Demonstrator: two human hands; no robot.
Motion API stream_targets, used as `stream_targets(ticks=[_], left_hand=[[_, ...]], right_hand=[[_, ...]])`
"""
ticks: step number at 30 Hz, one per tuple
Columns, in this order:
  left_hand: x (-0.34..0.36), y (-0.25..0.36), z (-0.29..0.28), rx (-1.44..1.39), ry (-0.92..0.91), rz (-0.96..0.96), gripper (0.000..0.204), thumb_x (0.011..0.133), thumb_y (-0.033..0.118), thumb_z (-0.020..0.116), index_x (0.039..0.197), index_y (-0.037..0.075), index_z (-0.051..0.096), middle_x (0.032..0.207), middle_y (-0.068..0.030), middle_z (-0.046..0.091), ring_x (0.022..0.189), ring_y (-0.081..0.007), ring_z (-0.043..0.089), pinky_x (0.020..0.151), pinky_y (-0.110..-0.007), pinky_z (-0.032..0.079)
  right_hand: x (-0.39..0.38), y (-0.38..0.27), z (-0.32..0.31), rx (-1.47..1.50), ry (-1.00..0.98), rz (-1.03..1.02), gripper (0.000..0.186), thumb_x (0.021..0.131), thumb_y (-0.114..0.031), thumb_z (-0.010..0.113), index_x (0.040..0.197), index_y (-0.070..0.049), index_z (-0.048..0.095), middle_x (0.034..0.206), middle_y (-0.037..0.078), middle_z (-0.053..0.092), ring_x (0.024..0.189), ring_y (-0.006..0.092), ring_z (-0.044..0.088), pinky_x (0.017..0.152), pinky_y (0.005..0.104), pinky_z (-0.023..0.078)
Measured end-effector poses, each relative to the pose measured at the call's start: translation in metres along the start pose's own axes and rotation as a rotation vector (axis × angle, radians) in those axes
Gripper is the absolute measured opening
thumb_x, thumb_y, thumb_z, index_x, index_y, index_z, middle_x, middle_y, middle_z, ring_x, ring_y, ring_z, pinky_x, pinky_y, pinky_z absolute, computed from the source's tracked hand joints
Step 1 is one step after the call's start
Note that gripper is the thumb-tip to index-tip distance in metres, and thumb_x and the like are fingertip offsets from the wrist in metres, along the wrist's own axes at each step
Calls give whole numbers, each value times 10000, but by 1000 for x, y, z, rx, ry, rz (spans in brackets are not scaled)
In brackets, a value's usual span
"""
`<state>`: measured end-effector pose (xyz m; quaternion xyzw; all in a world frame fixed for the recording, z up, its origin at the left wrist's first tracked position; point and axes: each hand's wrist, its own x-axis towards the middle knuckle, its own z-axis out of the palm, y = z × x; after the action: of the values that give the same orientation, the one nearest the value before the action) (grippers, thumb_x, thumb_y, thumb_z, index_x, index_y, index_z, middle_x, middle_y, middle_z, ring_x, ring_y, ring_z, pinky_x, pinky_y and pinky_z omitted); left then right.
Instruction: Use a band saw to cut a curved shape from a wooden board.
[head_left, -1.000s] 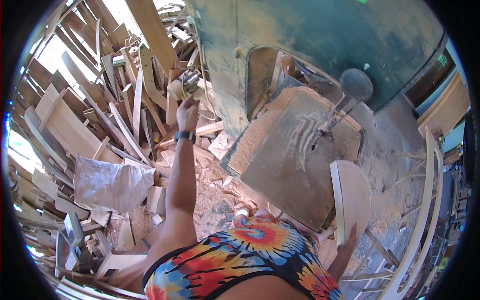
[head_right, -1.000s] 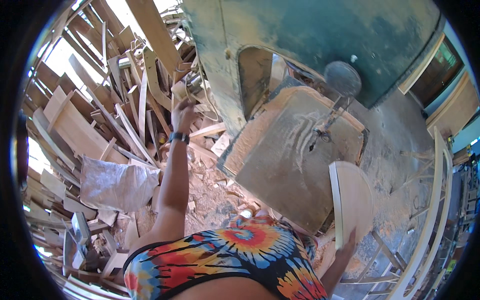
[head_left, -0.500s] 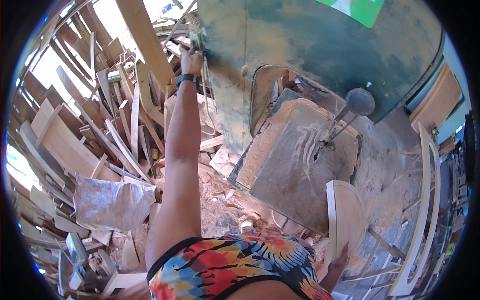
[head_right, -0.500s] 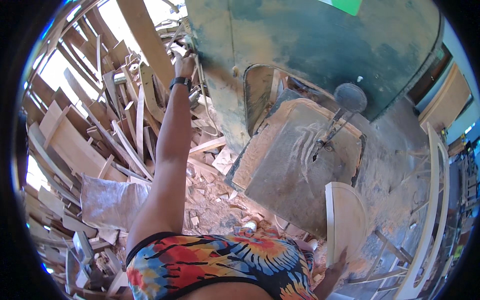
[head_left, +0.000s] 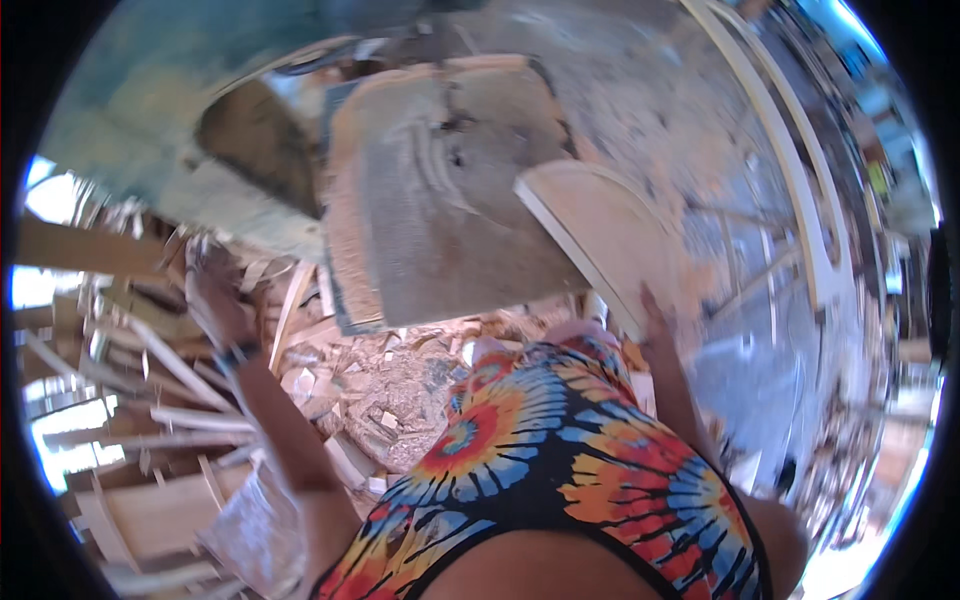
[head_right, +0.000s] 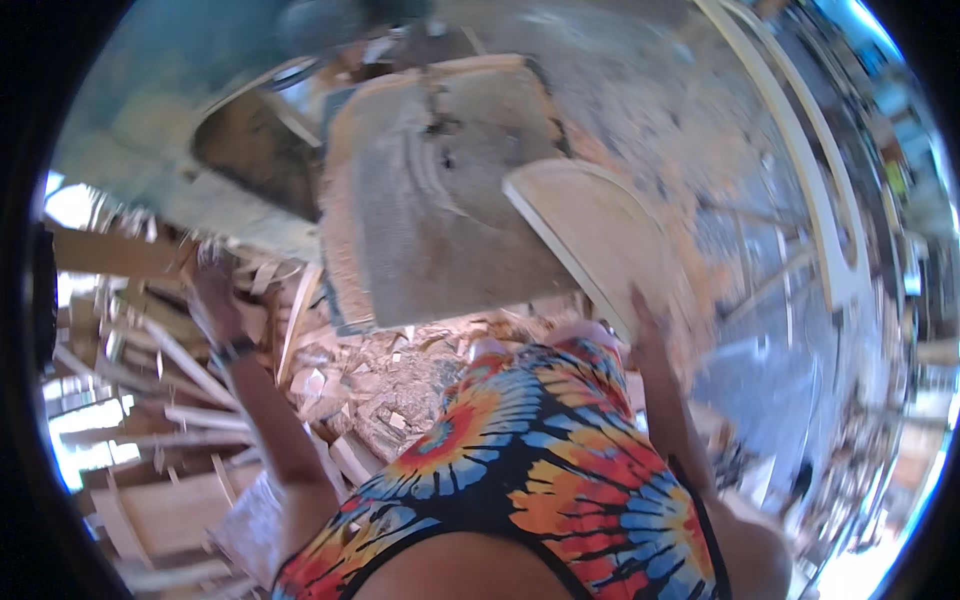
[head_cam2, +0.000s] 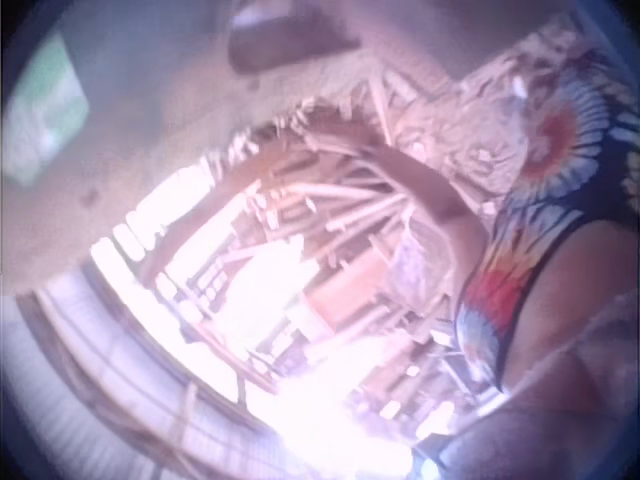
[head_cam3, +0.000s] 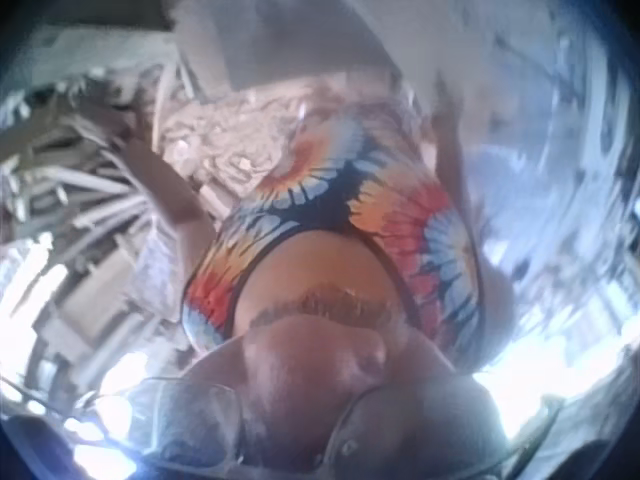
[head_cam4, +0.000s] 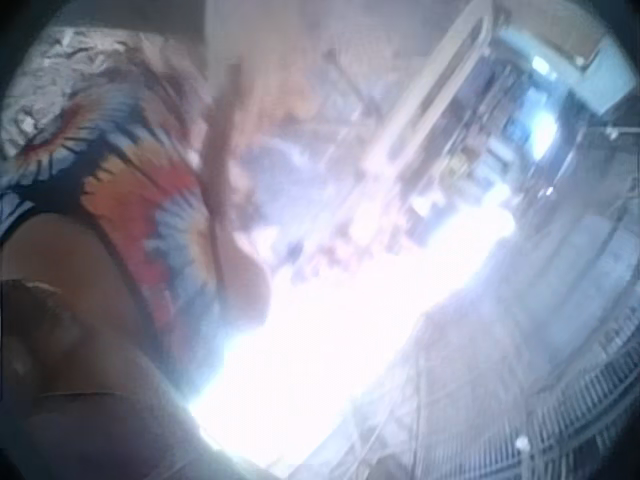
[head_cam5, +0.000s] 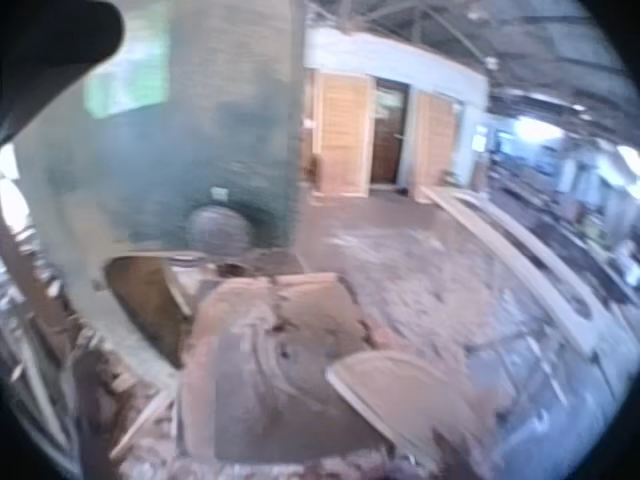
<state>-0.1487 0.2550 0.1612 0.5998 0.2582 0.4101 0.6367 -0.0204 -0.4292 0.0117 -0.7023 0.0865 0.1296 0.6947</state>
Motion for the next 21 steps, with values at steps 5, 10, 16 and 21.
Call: stream_targets(ticks=[5, 10, 16, 21], left_hand=[[-219, -61, 173, -74, -915, -978, 462, 1040, 216, 511, 1439, -12, 469, 1284, -191, 656, 1111, -307, 686, 967, -409, 563], [-325, -96, 285, -219, -1004, -1304, 556, 1010, 410, 601, 1411, 34, 512, 1265, -158, 654, 1169, -265, 616, 1009, -437, 505], [-346, -108, 317, -252, -867, -1270, 438, 952, 311, 709, 1263, 36, 571, 1151, -99, 680, 1035, -216, 678, 894, -403, 564], [-354, -95, 300, -248, -823, -1235, 407, 928, 230, 730, 1231, 14, 567, 1134, -107, 681, 985, -221, 699, 834, -386, 591]], right_hand=[[-9, -14, 41, 291, 264, 179, 726, 876, -311, 820, 1421, 24, 476, 1356, 149, 609, 1191, 229, 620, 978, 356, 526], [-33, -17, 44, 258, 283, 112, 737, 870, -292, 831, 1410, 28, 445, 1291, 158, 628, 1136, 230, 630, 944, 360, 531], [-72, -33, 51, 173, 463, 174, 667, 925, -350, 764, 1392, 26, 472, 1273, 159, 626, 1130, 232, 625, 938, 362, 529], [-77, -60, 42, 209, 500, 340, 561, 988, -431, 648, 1349, -14, 549, 1237, 125, 636, 1100, 225, 634, 921, 359, 535]])
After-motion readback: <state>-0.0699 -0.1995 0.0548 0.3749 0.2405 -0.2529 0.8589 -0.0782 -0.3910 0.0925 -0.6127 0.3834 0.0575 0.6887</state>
